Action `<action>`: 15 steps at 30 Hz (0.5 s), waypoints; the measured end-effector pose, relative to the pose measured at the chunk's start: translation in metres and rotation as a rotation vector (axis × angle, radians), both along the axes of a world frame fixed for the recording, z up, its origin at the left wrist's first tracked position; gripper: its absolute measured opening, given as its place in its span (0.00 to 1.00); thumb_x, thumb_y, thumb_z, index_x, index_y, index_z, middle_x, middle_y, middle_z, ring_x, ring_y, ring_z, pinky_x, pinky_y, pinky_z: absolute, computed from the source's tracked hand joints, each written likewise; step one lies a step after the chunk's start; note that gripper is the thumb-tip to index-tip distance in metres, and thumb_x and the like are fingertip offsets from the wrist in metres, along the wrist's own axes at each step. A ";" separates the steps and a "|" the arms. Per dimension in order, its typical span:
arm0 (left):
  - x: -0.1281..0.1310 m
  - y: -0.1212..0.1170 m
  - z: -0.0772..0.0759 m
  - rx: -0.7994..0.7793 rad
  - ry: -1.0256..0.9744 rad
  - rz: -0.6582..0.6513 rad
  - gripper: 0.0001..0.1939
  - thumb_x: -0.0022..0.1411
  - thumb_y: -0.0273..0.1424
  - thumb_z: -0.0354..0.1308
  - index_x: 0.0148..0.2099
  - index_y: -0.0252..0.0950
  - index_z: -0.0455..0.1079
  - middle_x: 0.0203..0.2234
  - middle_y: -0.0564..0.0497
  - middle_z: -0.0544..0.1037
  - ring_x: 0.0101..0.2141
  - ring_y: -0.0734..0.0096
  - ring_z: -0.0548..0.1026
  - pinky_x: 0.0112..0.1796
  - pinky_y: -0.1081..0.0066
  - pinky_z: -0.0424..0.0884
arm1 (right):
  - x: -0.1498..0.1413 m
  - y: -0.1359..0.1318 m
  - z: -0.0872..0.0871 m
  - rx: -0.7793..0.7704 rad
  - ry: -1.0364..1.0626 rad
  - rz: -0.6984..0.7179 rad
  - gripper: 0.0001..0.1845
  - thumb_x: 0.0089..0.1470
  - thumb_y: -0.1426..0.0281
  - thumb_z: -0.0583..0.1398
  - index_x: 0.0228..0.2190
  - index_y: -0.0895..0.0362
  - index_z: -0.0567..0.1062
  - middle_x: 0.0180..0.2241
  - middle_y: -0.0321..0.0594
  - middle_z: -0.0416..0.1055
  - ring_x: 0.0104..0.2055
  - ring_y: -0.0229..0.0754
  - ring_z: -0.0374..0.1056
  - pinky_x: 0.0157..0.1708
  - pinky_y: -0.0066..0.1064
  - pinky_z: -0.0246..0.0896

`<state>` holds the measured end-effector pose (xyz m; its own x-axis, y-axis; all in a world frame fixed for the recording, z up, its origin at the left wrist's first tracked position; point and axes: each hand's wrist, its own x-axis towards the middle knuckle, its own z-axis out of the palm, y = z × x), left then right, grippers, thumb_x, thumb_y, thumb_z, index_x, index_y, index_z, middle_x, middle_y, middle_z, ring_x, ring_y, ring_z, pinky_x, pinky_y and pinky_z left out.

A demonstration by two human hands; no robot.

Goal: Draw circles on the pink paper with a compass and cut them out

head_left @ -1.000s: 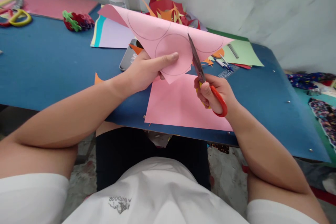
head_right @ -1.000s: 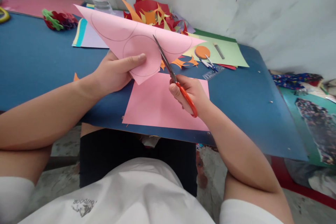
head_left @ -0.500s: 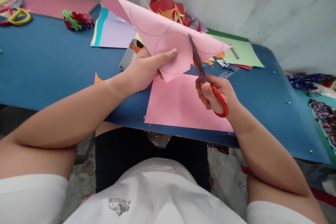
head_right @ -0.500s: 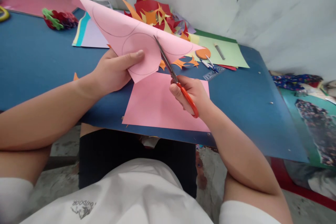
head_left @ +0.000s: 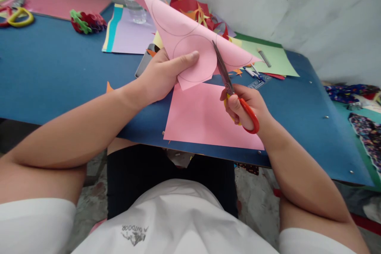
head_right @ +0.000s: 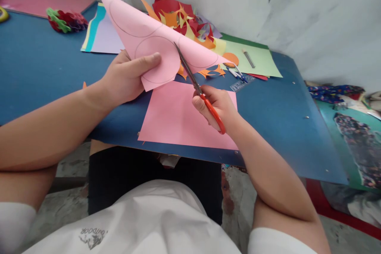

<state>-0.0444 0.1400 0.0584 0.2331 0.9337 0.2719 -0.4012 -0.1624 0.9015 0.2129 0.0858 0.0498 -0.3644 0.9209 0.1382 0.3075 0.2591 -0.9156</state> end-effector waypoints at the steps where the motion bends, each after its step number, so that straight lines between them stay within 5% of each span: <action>1: 0.000 0.000 0.000 0.002 0.003 -0.004 0.02 0.74 0.28 0.74 0.45 0.36 0.89 0.42 0.49 0.88 0.46 0.64 0.84 0.51 0.67 0.82 | 0.000 0.000 0.000 0.003 0.009 0.000 0.37 0.62 0.28 0.66 0.34 0.50 0.74 0.18 0.29 0.62 0.15 0.38 0.56 0.15 0.37 0.52; 8: -0.001 0.001 -0.002 0.015 0.031 -0.015 0.13 0.67 0.33 0.83 0.48 0.34 0.87 0.45 0.47 0.88 0.50 0.60 0.84 0.56 0.64 0.82 | 0.004 0.000 -0.006 -0.037 0.059 0.045 0.38 0.64 0.28 0.65 0.35 0.51 0.73 0.21 0.30 0.61 0.17 0.37 0.56 0.16 0.34 0.51; 15: -0.005 0.018 -0.014 0.186 0.186 -0.052 0.38 0.60 0.55 0.84 0.55 0.27 0.81 0.46 0.45 0.84 0.54 0.48 0.85 0.64 0.43 0.80 | 0.005 -0.002 -0.006 -0.073 0.072 0.049 0.39 0.63 0.27 0.65 0.38 0.52 0.74 0.21 0.30 0.61 0.18 0.37 0.56 0.17 0.34 0.50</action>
<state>-0.0498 0.1577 0.0439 0.3412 0.8573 0.3854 -0.2435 -0.3154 0.9172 0.2176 0.0839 0.0443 -0.4007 0.9109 0.0989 0.2289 0.2040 -0.9518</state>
